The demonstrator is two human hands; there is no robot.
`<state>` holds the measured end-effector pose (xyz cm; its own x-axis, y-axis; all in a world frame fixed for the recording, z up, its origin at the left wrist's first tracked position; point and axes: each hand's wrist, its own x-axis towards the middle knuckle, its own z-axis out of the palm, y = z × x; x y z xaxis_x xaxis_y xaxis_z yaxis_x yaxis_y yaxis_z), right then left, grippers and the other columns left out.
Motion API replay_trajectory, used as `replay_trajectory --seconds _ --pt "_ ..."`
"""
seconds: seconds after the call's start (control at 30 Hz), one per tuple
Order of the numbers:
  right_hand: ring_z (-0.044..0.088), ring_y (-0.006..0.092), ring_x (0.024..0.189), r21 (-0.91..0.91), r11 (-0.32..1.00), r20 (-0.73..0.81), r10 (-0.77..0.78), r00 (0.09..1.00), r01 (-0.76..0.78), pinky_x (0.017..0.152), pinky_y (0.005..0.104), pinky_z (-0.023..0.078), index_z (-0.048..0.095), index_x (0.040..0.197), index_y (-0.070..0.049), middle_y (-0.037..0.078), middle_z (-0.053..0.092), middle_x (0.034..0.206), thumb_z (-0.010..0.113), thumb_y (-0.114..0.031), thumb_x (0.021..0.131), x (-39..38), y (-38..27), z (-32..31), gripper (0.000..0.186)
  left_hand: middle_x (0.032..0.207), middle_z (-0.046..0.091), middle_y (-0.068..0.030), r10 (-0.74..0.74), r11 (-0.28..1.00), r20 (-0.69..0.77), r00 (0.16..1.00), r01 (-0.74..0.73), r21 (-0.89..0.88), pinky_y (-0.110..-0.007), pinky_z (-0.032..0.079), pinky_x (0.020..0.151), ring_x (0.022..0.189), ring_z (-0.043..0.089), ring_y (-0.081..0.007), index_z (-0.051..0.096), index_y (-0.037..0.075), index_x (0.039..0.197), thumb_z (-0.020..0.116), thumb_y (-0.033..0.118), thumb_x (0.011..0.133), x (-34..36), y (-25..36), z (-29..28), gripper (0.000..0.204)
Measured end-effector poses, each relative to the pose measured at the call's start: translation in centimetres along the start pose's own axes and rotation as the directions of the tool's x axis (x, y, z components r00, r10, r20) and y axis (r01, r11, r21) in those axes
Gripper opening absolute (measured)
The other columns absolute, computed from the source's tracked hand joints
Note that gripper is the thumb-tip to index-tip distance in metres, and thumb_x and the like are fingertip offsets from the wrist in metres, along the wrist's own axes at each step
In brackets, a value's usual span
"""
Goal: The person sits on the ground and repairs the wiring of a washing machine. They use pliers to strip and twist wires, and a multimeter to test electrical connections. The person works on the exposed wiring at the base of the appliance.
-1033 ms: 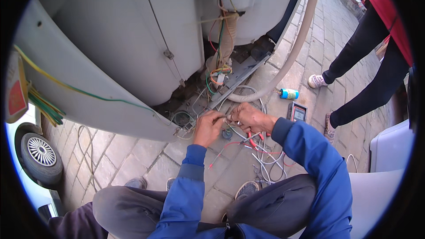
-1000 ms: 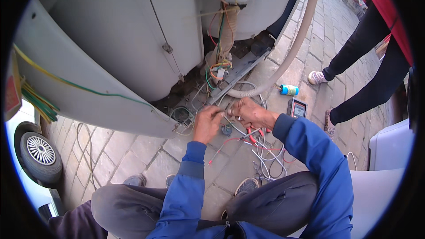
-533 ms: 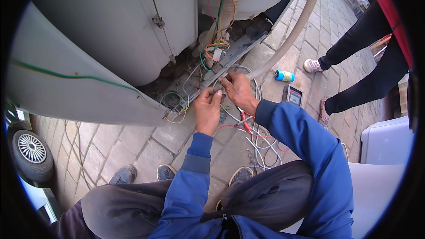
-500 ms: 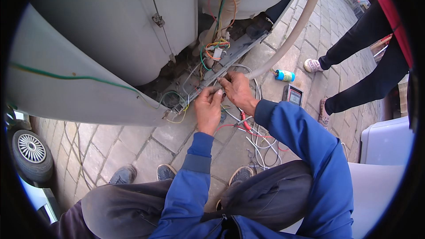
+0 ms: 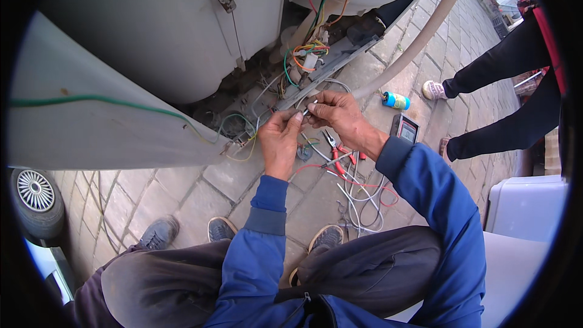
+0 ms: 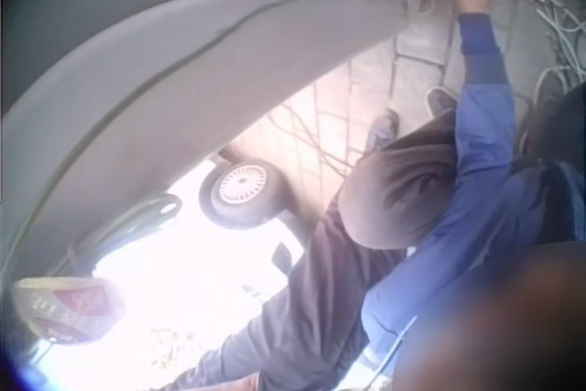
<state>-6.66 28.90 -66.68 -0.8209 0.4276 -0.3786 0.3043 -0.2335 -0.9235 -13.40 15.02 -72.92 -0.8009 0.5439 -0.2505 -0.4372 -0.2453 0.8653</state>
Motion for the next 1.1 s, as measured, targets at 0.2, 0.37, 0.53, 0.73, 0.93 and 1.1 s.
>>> replay_trajectory --seconds 0.2,0.37,0.53,0.73,0.93,1.1 --pt "0.071 0.0208 0.088 0.035 0.999 -0.002 0.014 1.0 -0.014 0.08 0.0339 0.058 0.065 0.107 0.005 0.012 0.072 0.096 0.059 -0.011 0.101 0.3 -0.4 -0.7 0.018 0.091 0.073 -0.0052 0.101 0.988 0.039 0.994 -0.105 0.112 -0.022 0.053 0.063 0.079 0.068 -0.0084 0.071 -0.002 0.105 0.069 0.002 0.096 0.2 -0.4 -0.2 0.01" --pt "0.072 0.022 0.089 0.05 0.999 0.012 0.009 1.0 -0.01 0.082 0.0351 0.058 0.063 0.108 0.006 0.013 0.071 0.097 0.059 -0.012 0.101 0.1 -0.4 -0.6 0.02 0.093 0.074 -0.0066 0.062 0.987 0.057 0.996 -0.07 0.142 -0.024 0.056 0.072 0.081 0.069 -0.0101 0.072 -0.005 0.105 0.069 0.0 0.095 -0.1 0.3 -0.2 0.012" --pt "0.071 0.022 0.088 0.043 0.999 0.006 0.005 1.0 -0.006 0.082 0.0349 0.059 0.064 0.106 0.006 0.013 0.071 0.095 0.06 -0.012 0.101 0.3 0.0 -0.7 0.019 0.091 0.074 -0.0062 0.078 0.979 0.068 0.995 -0.089 0.183 -0.023 0.056 0.071 0.08 0.068 -0.0092 0.072 -0.006 0.105 0.069 -0.001 0.094 0.1 -0.1 -0.4 0.012" --pt "0.071 0.0216 0.086 0.035 0.999 0.007 0.003 1.0 -0.003 0.081 0.0343 0.059 0.065 0.103 0.006 0.013 0.071 0.094 0.06 -0.012 0.101 0.3 -0.3 -0.5 0.018 0.087 0.073 -0.0045 0.106 0.979 0.067 0.992 -0.116 0.17 -0.021 0.046 0.05 0.07 0.062 -0.0048 0.073 -0.002 0.104 0.068 0.004 0.095 0.0 -0.4 -0.4 0.011" --pt "0.072 0.0212 0.085 -0.017 1.0 0.011 -0.007 1.0 0.008 0.079 0.0338 0.06 0.066 0.102 0.007 0.013 0.072 0.093 0.063 -0.012 0.1 0.4 0.0 -0.6 0.019 0.087 0.073 -0.0046 0.116 0.975 0.071 0.991 -0.127 0.182 -0.021 0.046 0.051 0.07 0.063 -0.0048 0.073 -0.002 0.104 0.069 0.003 0.095 0.0 -0.5 -0.4 0.011" --pt "0.071 0.0179 0.082 -0.074 0.996 0.0 -0.06 0.998 0.06 0.075 0.0319 0.059 0.068 0.099 0.009 0.012 0.071 0.087 0.066 -0.01 0.097 0.5 0.3 -0.5 0.018 0.087 0.073 -0.0048 0.098 0.974 0.066 0.993 -0.11 0.198 -0.022 0.048 0.058 0.073 0.064 -0.006 0.073 -0.003 0.103 0.069 0.003 0.095 0.2 -0.9 -0.6 0.012"
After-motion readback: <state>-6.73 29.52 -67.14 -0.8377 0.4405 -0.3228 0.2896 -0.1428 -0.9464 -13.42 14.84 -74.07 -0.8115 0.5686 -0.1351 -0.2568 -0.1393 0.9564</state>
